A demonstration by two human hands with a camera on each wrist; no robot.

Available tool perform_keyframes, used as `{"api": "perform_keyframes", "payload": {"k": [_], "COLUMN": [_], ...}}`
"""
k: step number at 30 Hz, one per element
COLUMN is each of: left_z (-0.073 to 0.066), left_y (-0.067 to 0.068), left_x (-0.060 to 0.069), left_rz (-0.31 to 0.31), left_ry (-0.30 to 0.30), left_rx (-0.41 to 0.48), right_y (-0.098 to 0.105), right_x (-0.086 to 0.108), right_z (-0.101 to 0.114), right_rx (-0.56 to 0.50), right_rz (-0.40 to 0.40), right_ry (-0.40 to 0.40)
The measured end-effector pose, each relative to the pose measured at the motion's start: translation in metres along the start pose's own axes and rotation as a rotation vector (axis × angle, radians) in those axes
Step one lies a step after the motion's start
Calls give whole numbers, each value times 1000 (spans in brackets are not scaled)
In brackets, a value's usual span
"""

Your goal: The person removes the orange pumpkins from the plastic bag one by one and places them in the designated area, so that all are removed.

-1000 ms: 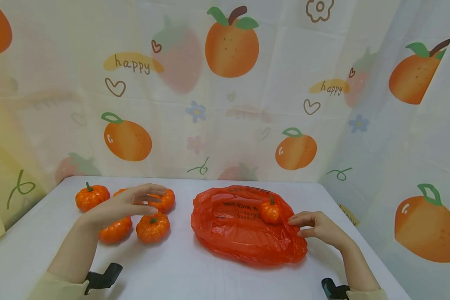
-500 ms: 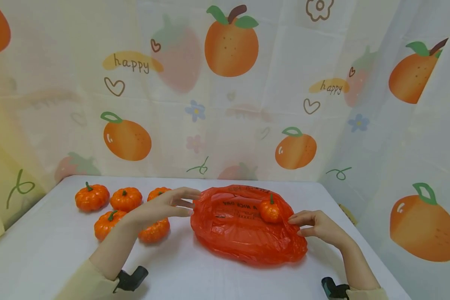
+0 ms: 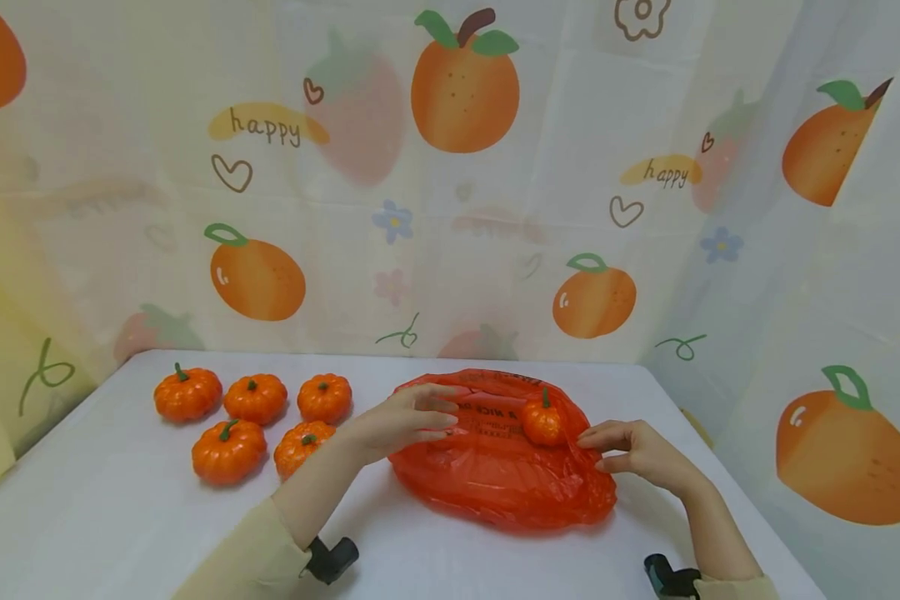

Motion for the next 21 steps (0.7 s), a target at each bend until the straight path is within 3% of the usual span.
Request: {"api": "perform_keyframes", "payload": {"k": [3, 8, 21], "left_z": [2, 4, 18], "left_y": [-13, -36, -83], "left_x": [-7, -20, -52], "left_rz": [-10, -44, -239], "left_ry": [19, 38, 143], "left_rx": [72, 119, 230], "right_y": [-1, 0, 0], "right_x": [0, 0, -1], "right_z": [-1, -1, -3], "right_rx": [6, 18, 6], "right_rz": [1, 2, 4], "right_ry": [-4, 1, 5]}}
Point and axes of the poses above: each hand's wrist, its own x-axis away from the middle knuckle, its own y-axis out of the back of the hand, z = x × y, the point moved 8 cm from there along -x, towards the middle knuckle, and after that the axes turned 11 degrees about -z, right-handed, at the moved point
